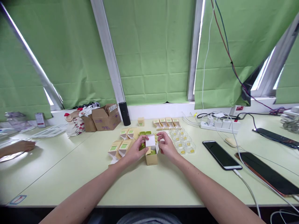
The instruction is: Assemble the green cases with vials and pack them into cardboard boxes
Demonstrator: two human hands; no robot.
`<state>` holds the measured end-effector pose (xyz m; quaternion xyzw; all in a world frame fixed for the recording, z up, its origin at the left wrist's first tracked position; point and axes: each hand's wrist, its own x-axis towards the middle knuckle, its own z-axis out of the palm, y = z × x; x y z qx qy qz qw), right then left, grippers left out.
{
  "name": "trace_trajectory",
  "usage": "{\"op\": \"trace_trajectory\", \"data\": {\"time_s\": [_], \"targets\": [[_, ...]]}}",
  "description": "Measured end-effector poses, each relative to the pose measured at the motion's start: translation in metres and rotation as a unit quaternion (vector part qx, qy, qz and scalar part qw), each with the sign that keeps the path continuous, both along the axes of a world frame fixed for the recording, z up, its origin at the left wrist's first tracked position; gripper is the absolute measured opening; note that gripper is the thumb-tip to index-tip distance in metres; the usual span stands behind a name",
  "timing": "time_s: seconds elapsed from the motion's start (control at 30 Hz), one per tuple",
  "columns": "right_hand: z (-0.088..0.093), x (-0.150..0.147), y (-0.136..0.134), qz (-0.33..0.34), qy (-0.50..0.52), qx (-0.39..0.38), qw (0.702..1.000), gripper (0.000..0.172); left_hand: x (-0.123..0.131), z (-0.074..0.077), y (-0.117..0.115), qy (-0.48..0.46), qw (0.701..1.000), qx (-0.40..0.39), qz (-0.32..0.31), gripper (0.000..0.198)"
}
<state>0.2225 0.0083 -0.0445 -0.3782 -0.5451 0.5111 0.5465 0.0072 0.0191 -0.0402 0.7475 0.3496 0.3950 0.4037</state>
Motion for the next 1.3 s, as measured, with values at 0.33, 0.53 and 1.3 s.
{"op": "trace_trajectory", "data": {"time_s": [0.33, 0.53, 1.3], "targets": [[-0.004, 0.000, 0.001, 0.018, 0.015, -0.005, 1.000, 0.055, -0.001, -0.001, 0.000, 0.007, 1.000, 0.005, 0.001, 0.037], [-0.004, -0.001, -0.002, 0.039, -0.016, -0.009, 0.999, 0.054, 0.000, 0.004, -0.005, 0.010, 1.000, 0.001, 0.003, 0.038], [-0.005, -0.005, -0.005, 0.063, -0.054, -0.022, 0.996, 0.062, 0.002, 0.008, -0.015, -0.003, 0.999, 0.030, 0.042, 0.041]]}}
